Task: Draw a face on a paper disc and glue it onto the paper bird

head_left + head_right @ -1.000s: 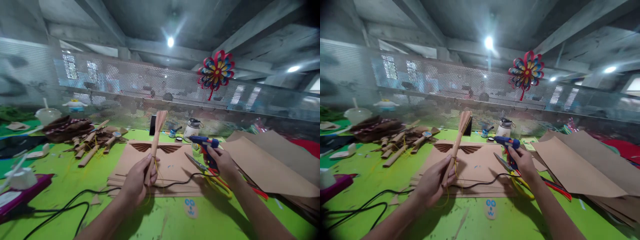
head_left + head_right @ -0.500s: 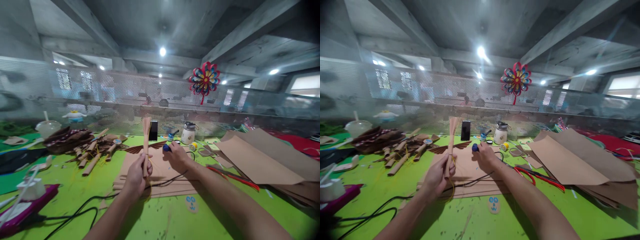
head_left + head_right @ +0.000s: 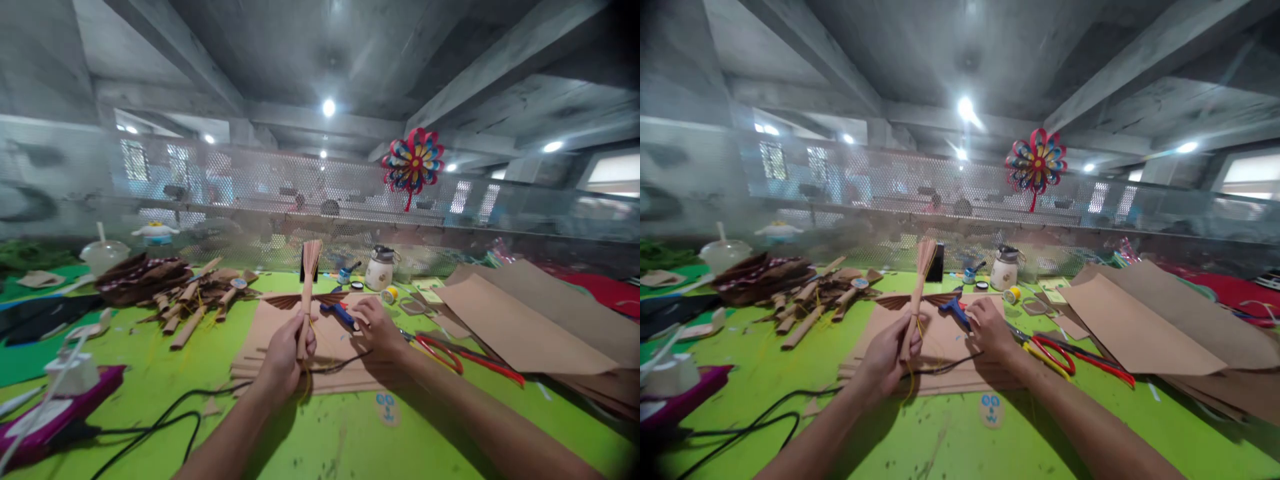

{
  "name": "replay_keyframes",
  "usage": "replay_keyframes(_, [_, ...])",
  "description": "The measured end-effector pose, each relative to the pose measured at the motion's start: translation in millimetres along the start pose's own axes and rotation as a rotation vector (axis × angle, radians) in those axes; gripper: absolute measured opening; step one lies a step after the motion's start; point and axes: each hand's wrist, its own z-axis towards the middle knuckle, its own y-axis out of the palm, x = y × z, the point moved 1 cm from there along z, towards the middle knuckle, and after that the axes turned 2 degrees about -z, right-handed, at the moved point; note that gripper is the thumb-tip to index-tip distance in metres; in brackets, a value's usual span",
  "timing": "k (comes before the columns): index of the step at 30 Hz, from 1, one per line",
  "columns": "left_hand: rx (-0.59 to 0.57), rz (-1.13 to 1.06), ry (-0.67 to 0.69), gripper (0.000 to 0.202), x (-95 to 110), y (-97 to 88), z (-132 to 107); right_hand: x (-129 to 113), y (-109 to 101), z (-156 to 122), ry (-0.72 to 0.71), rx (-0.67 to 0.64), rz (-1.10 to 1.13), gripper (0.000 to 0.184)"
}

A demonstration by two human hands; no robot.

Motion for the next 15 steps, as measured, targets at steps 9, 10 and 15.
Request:
replay_keyframes(9, [-0.037, 0.009, -0.037, 0.017, -4, 8.3, 2, 16, -56, -56, 0.371, -0.243, 0.145, 0.018])
replay_keyframes(10, [-0.043, 0.014, -0.035, 0.017, -3, 8.5, 2, 14, -60, -62, 0.381, -0.282, 0.170, 0.018])
replay_keyframes(15, [-0.051, 0.043, -0.024, 0.020, -3, 6.8, 2, -3, -70, -79, 0.390, -0.415, 0.264, 0.019])
